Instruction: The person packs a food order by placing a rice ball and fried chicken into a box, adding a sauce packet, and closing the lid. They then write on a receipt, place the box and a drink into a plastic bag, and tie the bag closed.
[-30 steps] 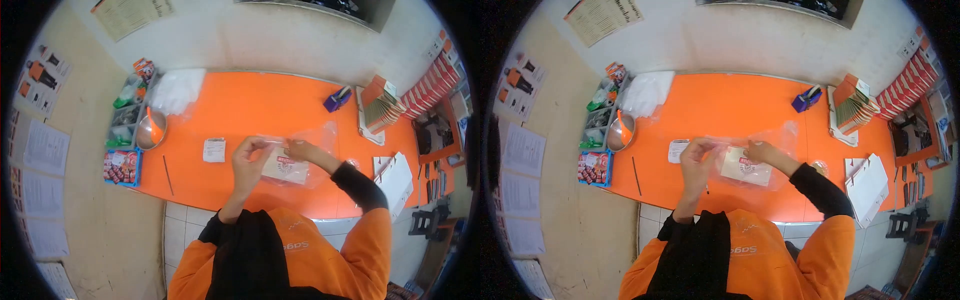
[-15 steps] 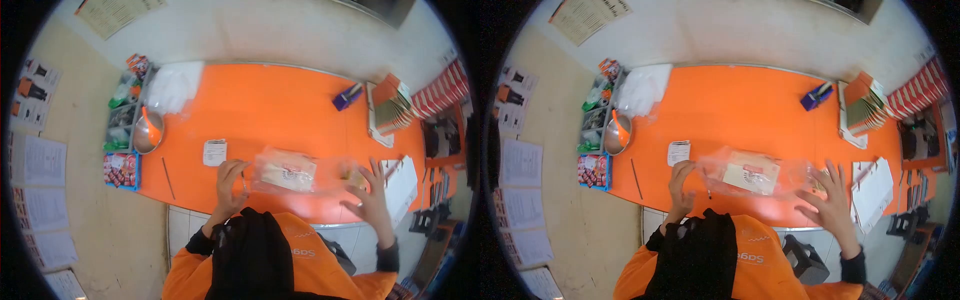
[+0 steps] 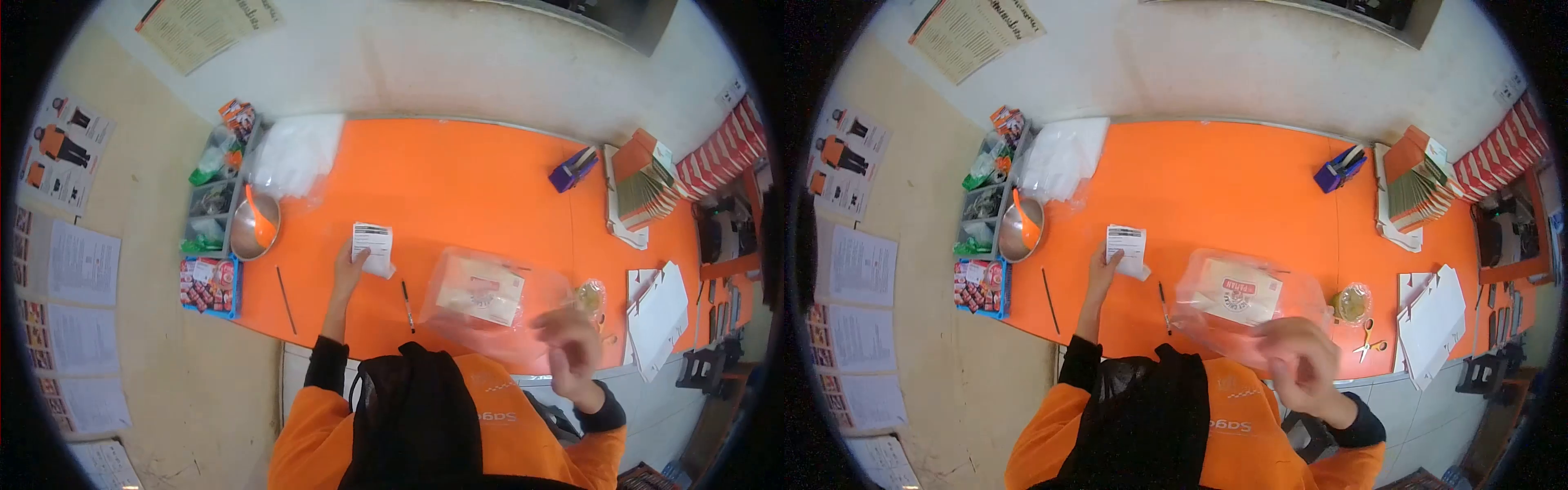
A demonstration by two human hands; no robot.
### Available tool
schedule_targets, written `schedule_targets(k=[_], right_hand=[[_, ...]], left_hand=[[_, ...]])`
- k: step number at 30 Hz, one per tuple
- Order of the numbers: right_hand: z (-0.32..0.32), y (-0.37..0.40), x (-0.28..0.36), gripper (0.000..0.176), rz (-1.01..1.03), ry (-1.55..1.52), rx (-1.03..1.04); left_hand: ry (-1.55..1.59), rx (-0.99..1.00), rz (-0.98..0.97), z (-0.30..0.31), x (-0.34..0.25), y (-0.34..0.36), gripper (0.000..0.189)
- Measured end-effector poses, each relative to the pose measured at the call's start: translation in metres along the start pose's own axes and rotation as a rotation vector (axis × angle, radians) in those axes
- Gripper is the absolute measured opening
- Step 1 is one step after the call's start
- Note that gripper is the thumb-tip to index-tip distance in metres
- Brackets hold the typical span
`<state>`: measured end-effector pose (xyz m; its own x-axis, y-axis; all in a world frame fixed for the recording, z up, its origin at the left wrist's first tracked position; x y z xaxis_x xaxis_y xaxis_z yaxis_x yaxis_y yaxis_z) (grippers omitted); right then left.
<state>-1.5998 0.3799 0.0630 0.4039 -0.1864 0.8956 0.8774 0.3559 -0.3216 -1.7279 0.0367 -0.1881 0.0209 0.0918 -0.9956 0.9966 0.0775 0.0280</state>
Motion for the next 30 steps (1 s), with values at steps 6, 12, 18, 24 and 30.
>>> schedule_targets(k=[6, 12, 18, 24, 30], right_hand=[[-0.066, -0.050, -0.046, 0.054, -0.335, -0.445, -0.132], [0.030, -0.017, -0.014, 0.021, -0.061, -0.010, -0.705], [0.043, 0.044, 0.029, 0.015, 0.287, 0.279, -0.882], [-0.044, 0.034, -0.086, 0.015, -0.495, 0.734, 0.022], [-0.099, 0.058, -0.213, 0.025, -0.661, 0.216, -0.233]], left_hand=[[0.225, 0.128, -0.211, -0.123, -0.155, 0.058, 0.030], [-0.213, -0.098, -0.836, -0.182, -0.233, 0.129, 0.051], [-0.259, 0.131, -0.429, -0.195, -0.148, 0.108, 0.035], [0.359, 0.391, -0.137, -0.159, -0.149, 0.120, 0.018], [0.229, 0.538, 0.065, -0.177, -0.138, 0.144, 0.015]])
Point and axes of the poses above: each hand's wrist, its own y-axis away from the middle knuckle, its own z-axis out of the back of the hand, x = y × z, the point moved 8 cm from there along -y, towards the middle knuckle, and after that the axes turned 9 degrees about y, right-handed, at the moved point
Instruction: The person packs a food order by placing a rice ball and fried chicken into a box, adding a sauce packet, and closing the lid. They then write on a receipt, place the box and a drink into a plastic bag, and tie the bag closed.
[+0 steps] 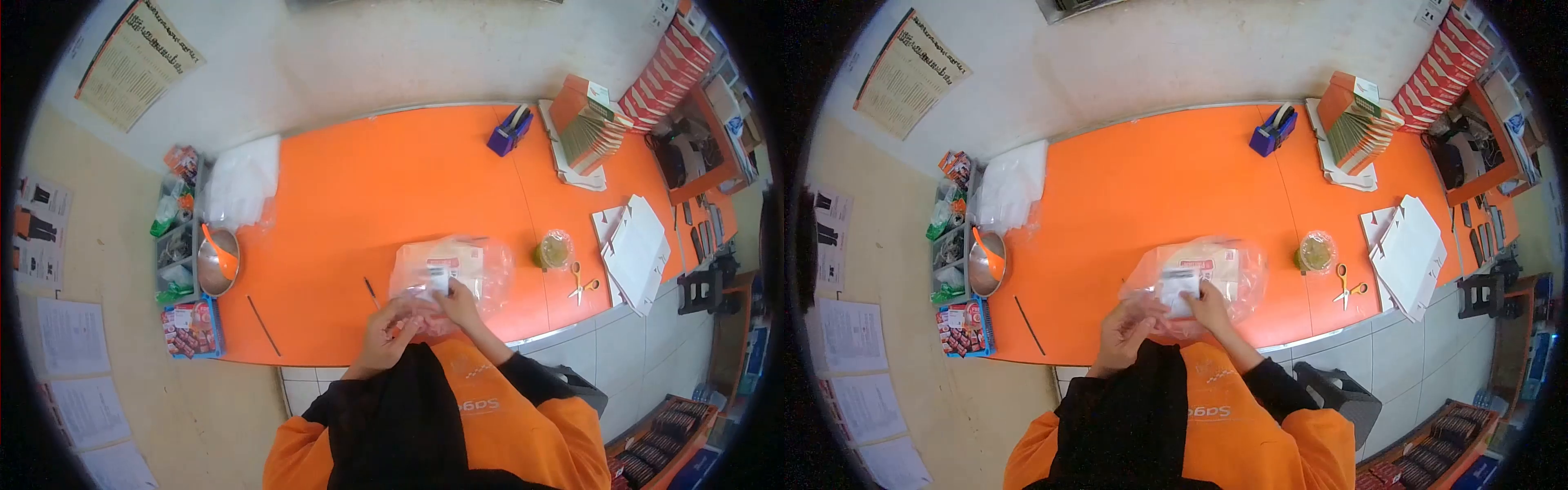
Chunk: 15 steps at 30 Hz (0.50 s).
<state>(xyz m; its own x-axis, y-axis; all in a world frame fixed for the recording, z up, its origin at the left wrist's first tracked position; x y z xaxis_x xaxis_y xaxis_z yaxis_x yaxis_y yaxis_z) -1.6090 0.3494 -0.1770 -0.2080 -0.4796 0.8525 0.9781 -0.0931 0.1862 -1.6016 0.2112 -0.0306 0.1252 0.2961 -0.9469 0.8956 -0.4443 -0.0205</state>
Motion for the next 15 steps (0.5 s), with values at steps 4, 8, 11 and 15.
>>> schedule_targets(k=[4, 8, 11, 15], right_hand=[[0.020, 0.000, -0.014, 0.028, -0.055, 0.128, -0.307], [0.023, -0.006, -0.026, 0.032, 0.180, 0.474, -0.322], [0.035, 0.012, 0.019, 0.037, 0.257, 0.767, -0.095], [0.096, 0.050, 0.107, 0.038, 0.442, 1.281, 0.070]], left_hand=[[-0.059, 0.023, -0.071, -0.001, 0.004, -0.009, 0.019], [-0.123, 0.045, -0.071, -0.002, 0.007, -0.012, 0.022], [-0.019, -0.004, -0.098, 0.002, 0.006, -0.014, 0.032], [0.026, -0.235, -0.079, 0.026, -0.028, -0.026, 0.023]])
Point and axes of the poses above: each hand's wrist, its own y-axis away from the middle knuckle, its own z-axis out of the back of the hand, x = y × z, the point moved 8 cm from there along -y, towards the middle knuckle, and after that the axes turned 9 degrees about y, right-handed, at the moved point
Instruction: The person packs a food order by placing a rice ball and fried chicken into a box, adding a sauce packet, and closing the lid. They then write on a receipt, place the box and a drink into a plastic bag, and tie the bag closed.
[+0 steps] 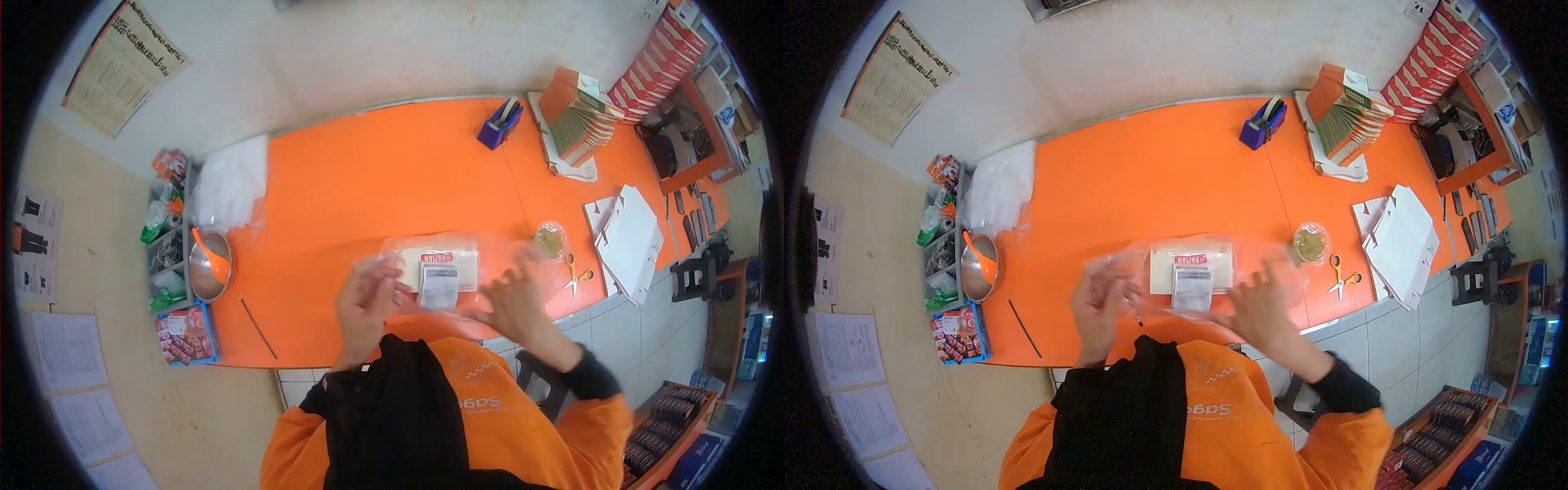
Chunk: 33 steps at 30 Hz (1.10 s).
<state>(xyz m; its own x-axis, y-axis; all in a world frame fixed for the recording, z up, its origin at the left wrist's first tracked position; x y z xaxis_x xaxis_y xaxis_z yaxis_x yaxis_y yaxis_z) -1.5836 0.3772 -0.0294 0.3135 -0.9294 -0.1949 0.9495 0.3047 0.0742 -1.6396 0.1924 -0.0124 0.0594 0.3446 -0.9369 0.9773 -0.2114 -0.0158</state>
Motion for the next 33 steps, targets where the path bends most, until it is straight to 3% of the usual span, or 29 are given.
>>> schedule_targets(k=[3, 6, 8, 9, 10, 12, 13, 15, 16, 17, 18, 19, 20, 22, 24, 27, 30, 33], right_hand=[[0.038, 0.011, -0.033, 0.036, 0.058, 0.102, 0.405], [0.037, 0.028, -0.017, 0.037, 0.449, 0.038, 0.385], [0.060, 0.039, -0.033, 0.047, 0.456, 0.085, -0.200], [0.067, 0.051, -0.036, 0.055, 0.447, 0.110, -0.492], [0.054, 0.055, -0.048, 0.064, 0.238, -0.145, -0.604], [-0.023, 0.078, -0.064, 0.087, -0.193, -0.650, -0.799], [-0.082, 0.074, -0.054, 0.098, -0.266, -0.883, -0.635], [-0.130, 0.045, -0.025, 0.108, -0.300, -1.204, -0.406], [-0.137, 0.026, -0.016, 0.099, -0.246, -1.062, -0.401], [-0.145, 0.008, -0.006, 0.091, -0.194, -0.921, -0.405], [-0.152, -0.005, -0.005, 0.077, -0.215, -0.973, -0.443], [-0.159, -0.017, -0.005, 0.064, -0.234, -1.025, -0.484], [-0.163, -0.040, -0.003, 0.050, -0.348, -1.506, -0.511], [-0.171, -0.057, -0.004, 0.029, -0.464, -1.733, -0.522], [-0.168, -0.059, -0.006, 0.018, -0.457, -1.284, -0.501], [-0.145, -0.049, -0.003, 0.018, -0.408, -0.811, -0.439], [-0.055, -0.044, -0.021, 0.025, -0.429, -0.816, -0.408], [-0.064, -0.042, -0.010, 0.056, -0.129, -0.853, -0.352]], left_hand=[[-0.052, -0.094, -0.082, 0.012, -0.012, -0.015, 0.016], [-0.086, -0.114, -0.107, 0.016, -0.015, -0.022, 0.025], [-0.190, -0.112, -0.183, 0.016, -0.021, -0.024, 0.039], [-0.404, -0.161, -0.385, 0.017, -0.028, -0.014, 0.052], [-0.616, -0.210, -0.590, 0.018, -0.022, 0.005, 0.065], [-1.022, -0.171, -0.647, 0.028, 0.031, 0.030, 0.088], [-1.211, -0.072, -0.489, 0.049, 0.078, 0.035, 0.097], [-1.144, 0.107, -0.081, 0.068, 0.141, 0.015, 0.104], [-0.886, 0.180, 0.153, 0.064, 0.165, -0.008, 0.103], [-0.761, 0.226, 0.219, 0.058, 0.181, -0.018, 0.098], [-0.638, 0.264, 0.289, 0.052, 0.196, -0.028, 0.093], [-0.658, 0.283, 0.195, 0.047, 0.205, -0.036, 0.084], [-0.678, 0.302, 0.093, 0.042, 0.213, -0.045, 0.076], [-0.716, 0.342, -0.122, 0.031, 0.216, -0.064, 0.058], [-0.681, 0.445, -0.258, 0.020, 0.199, -0.069, 0.033], [-0.438, 0.301, -0.043, 0.017, 0.168, -0.070, 0.034], [-0.472, 0.516, -0.332, -0.059, 0.090, -0.066, 0.032], [-0.140, 0.254, 0.136, -0.031, 0.167, -0.058, 0.033]])
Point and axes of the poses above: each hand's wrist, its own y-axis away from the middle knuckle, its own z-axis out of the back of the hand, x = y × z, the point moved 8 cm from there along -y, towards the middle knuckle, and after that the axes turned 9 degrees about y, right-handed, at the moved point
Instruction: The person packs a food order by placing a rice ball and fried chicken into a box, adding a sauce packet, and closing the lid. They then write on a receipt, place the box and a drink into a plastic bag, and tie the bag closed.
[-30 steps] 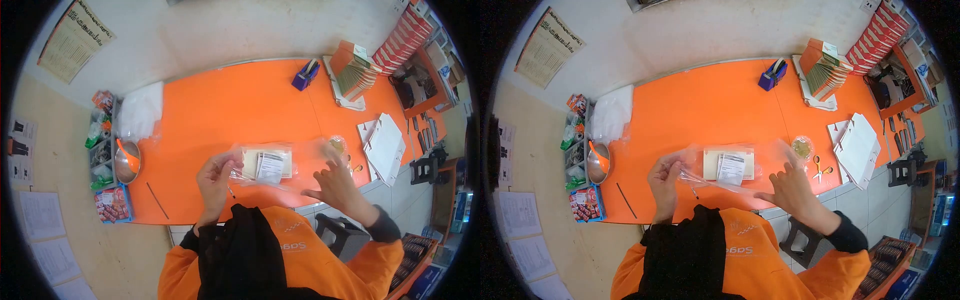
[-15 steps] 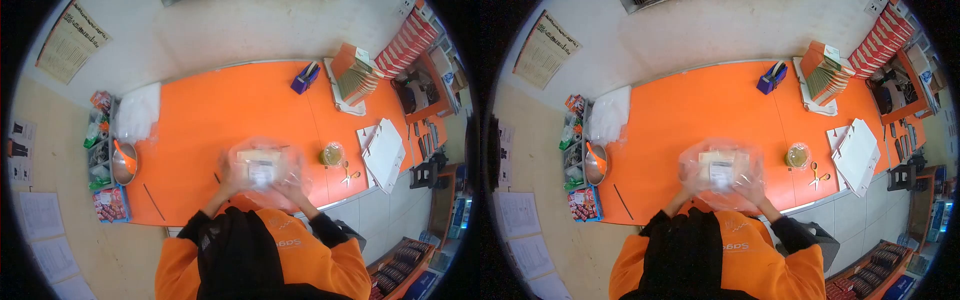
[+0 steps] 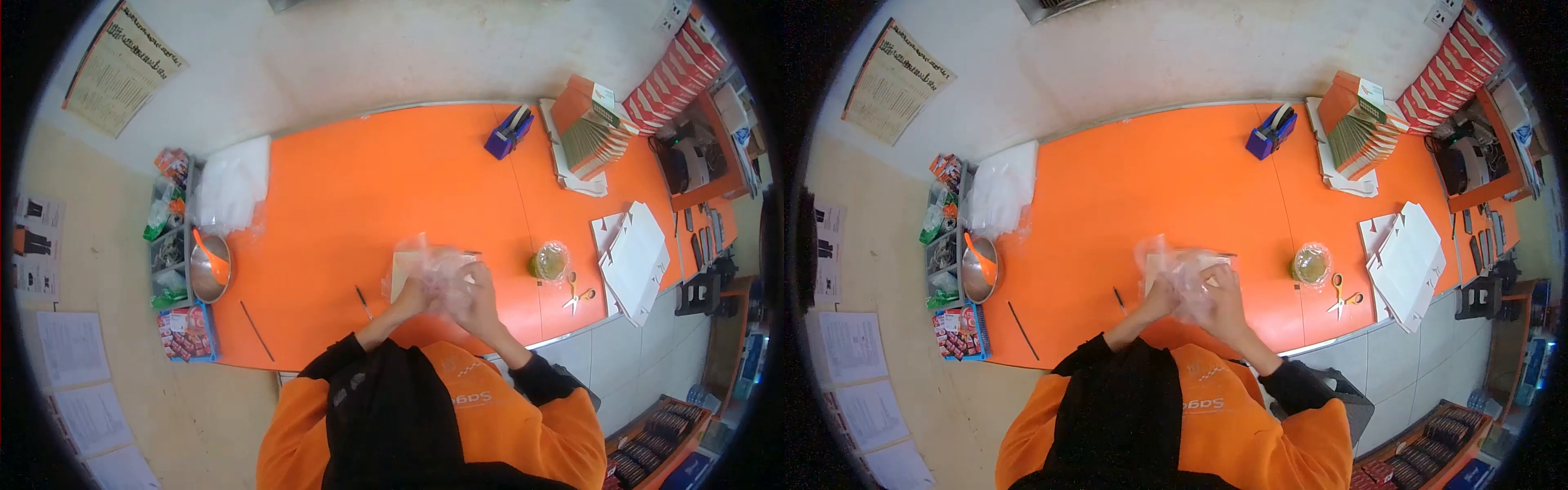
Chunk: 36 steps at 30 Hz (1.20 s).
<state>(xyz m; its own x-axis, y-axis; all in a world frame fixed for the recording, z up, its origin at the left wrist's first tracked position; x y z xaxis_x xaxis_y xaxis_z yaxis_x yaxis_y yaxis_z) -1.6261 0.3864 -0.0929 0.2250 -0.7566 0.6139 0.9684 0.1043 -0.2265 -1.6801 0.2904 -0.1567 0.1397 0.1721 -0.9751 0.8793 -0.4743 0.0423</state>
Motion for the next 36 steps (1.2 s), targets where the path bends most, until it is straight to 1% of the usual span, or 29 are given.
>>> schedule_targets(k=[3, 5, 6, 8, 9, 11, 12, 13, 15, 17, 18, 20, 21, 23, 26, 27, 29, 30, 32, 33, 34, 36], right_hand=[[0.032, 0.010, -0.016, 0.061, -0.022, -0.222, -0.399], [-0.016, 0.001, -0.028, 0.065, 0.053, -0.236, -0.084], [-0.043, 0.000, -0.037, 0.067, 0.088, -0.240, 0.075], [-0.081, -0.008, -0.045, 0.064, 0.107, -0.220, 0.202], [-0.093, -0.011, -0.044, 0.062, 0.117, -0.219, 0.228], [-0.111, -0.014, -0.047, 0.059, 0.125, -0.211, 0.257], [-0.114, -0.014, -0.045, 0.058, 0.133, -0.211, 0.267], [-0.120, -0.016, -0.047, 0.056, 0.141, -0.209, 0.277], [-0.128, -0.014, -0.052, 0.053, 0.159, -0.212, 0.323], [-0.138, -0.007, -0.062, 0.050, 0.112, -0.255, 0.443], [-0.144, 0.002, -0.072, 0.047, 0.018, -0.268, 0.563], [-0.124, 0.002, -0.044, 0.041, -0.113, -0.758, 0.662], [-0.114, 0.003, -0.027, 0.038, -0.183, -1.006, 0.704], [-0.101, -0.003, -0.012, 0.037, -0.189, -1.017, 0.640], [-0.108, -0.007, -0.010, 0.036, -0.227, -0.982, 0.587], [-0.111, -0.008, -0.011, 0.035, -0.244, -0.963, 0.578], [-0.110, -0.013, 0.002, 0.032, -0.260, -1.075, 0.628], [-0.109, -0.016, 0.010, 0.030, -0.265, -1.128, 0.658], [-0.095, -0.026, 0.031, 0.025, -0.099, -1.144, 0.674], [-0.086, -0.031, 0.043, 0.024, -0.014, -1.149, 0.682], [-0.077, -0.036, 0.057, 0.022, 0.013, -1.137, 0.701], [-0.061, -0.046, 0.085, 0.019, 0.066, -1.113, 0.732]], left_hand=[[-0.126, 0.136, -0.063, 0.002, 0.007, -0.007, 0.023], [-0.221, 0.301, -0.205, -0.019, -0.020, 0.000, 0.023], [-0.301, 0.397, -0.260, -0.030, -0.023, 0.002, 0.024], [-0.484, 0.600, -0.370, -0.049, -0.023, 0.001, 0.025], [-0.599, 0.707, -0.421, -0.058, -0.018, 0.000, 0.026], [-0.643, 0.652, -0.391, -0.062, -0.004, -0.007, 0.028], [-0.516, 0.613, -0.337, -0.064, -0.010, -0.015, 0.026], [-0.386, 0.571, -0.290, -0.068, -0.023, -0.023, 0.024], [0.177, 0.449, -0.110, -0.070, -0.049, -0.057, 0.015], [0.205, 0.312, -0.185, -0.062, -0.048, -0.089, 0.012], [0.163, 0.262, -0.102, -0.056, -0.026, -0.108, 0.013], [0.077, 0.162, 0.065, -0.039, 0.018, -0.138, 0.016], [0.035, 0.174, 0.176, -0.040, 0.020, -0.139, 0.016], [-0.047, 0.198, 0.397, -0.042, 0.017, -0.131, 0.016], [0.072, 0.147, 0.266, -0.033, 0.041, -0.155, 0.016], [0.036, 0.144, 0.200, -0.030, 0.023, -0.151, 0.016], [-0.035, 0.131, 0.066, -0.020, -0.037, -0.132, 0.016], [-0.060, 0.165, 0.059, -0.012, -0.053, -0.125, 0.017], [-0.110, 0.227, 0.042, 0.014, -0.085, -0.113, 0.026], [-0.130, 0.352, 0.039, 0.025, -0.103, -0.100, 0.034], [-0.152, 0.478, 0.037, 0.039, -0.120, -0.082, 0.044], [0.286, 0.721, 0.065, 0.068, -0.161, -0.036, 0.060]])
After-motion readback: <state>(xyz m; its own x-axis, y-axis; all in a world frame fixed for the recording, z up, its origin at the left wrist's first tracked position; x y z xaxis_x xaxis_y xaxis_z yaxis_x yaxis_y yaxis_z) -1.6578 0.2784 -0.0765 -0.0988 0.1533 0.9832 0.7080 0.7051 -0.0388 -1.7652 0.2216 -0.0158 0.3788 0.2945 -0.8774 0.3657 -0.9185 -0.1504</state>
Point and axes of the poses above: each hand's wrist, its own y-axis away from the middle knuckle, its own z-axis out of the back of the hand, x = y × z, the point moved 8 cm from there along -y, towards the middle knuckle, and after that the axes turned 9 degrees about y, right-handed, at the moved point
